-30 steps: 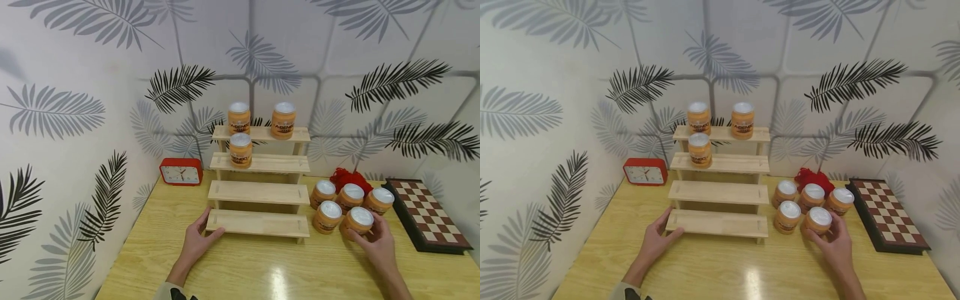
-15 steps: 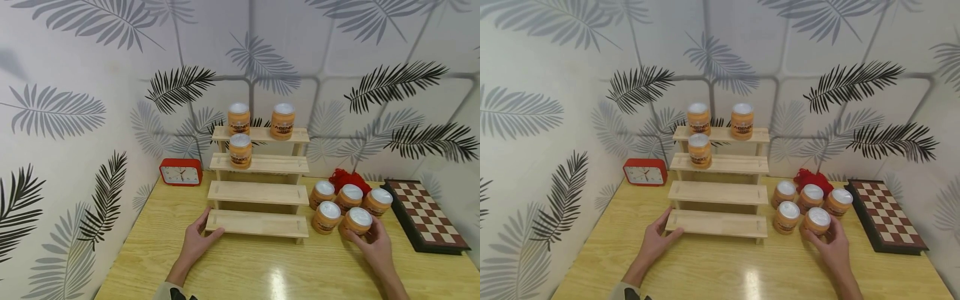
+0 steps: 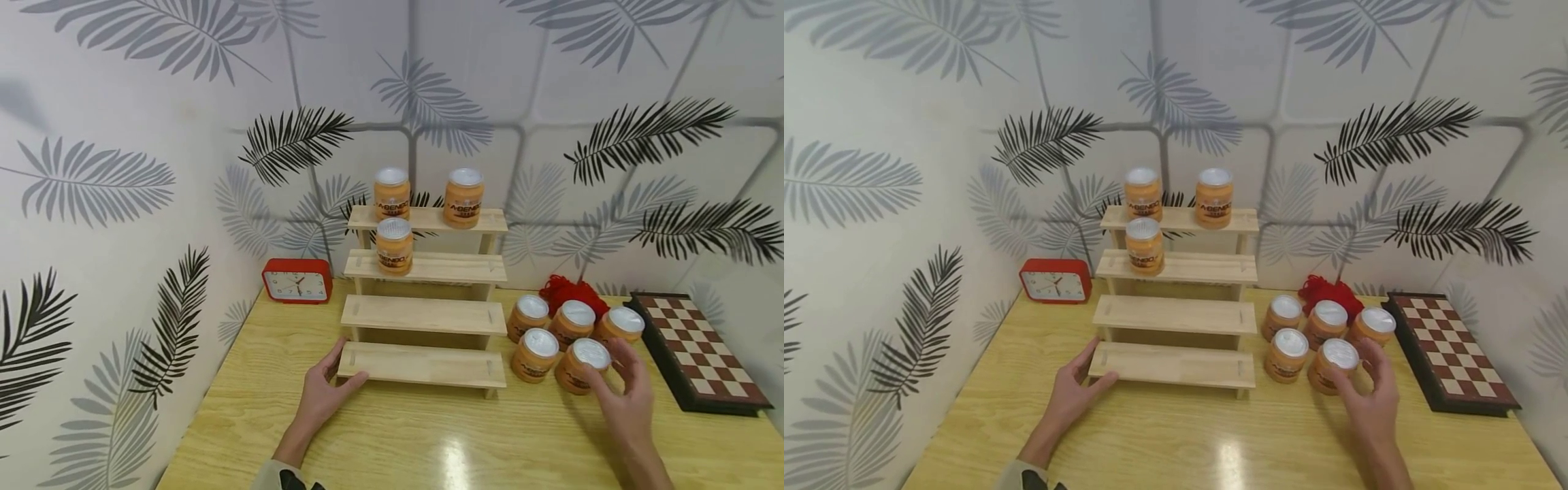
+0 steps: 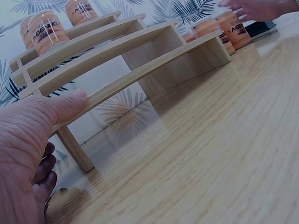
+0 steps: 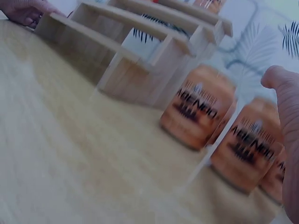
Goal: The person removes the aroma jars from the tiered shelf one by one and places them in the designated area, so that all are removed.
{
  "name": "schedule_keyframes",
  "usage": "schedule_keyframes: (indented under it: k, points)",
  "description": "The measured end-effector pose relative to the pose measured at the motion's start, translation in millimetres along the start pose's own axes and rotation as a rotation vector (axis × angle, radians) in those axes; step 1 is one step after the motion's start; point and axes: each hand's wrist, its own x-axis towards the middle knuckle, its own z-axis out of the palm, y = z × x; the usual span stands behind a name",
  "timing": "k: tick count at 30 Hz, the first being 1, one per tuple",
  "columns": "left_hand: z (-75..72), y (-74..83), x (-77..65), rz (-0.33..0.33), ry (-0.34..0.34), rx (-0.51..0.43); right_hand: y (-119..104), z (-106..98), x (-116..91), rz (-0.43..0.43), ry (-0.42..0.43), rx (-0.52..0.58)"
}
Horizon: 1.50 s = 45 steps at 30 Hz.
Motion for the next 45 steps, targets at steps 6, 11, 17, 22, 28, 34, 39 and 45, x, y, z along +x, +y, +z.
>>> schedule_keyframes:
  k: [6,11,17,22,28,34,39,45]
  points:
    - [-0.1,-1.6,-0.5,0.010,-0.006,-0.003,-32.6,-6.2,11.1,-0.127,-0.005,0.023]
    - [-0.3,-1.1,-1.1,0.009,-0.005,-0.006,-54.8,-0.4,17.5,-0.108,-0.118,0.015]
    - [0.1,0.4,-1.4,0.009,-0.003,-0.007,-77.0,17.0,22.0,-0.112,-0.277,0.000]
    - [0.2,0.7,-1.4,0.010,-0.002,-0.015,-93.4,43.0,29.4,-0.177,-0.370,0.083]
    - [0.3,-1.1,-0.8,0.023,-0.003,-0.017,-108.1,80.3,39.0,-0.169,-0.477,0.161]
    - [-0.4,-1.8,-4.4,-0.004,0.001,-0.011,-118.7,120.6,41.9,-0.167,-0.534,0.183]
    - [-0.9,-1.5,-4.4,-0.013,-0.008,-0.013,-134.4,151.7,47.4,-0.175,-0.554,0.246]
    - [-0.9,-0.4,-1.3,0.001,-0.011,0.001,-150.8,182.5,56.9,-0.188,-0.586,0.266]
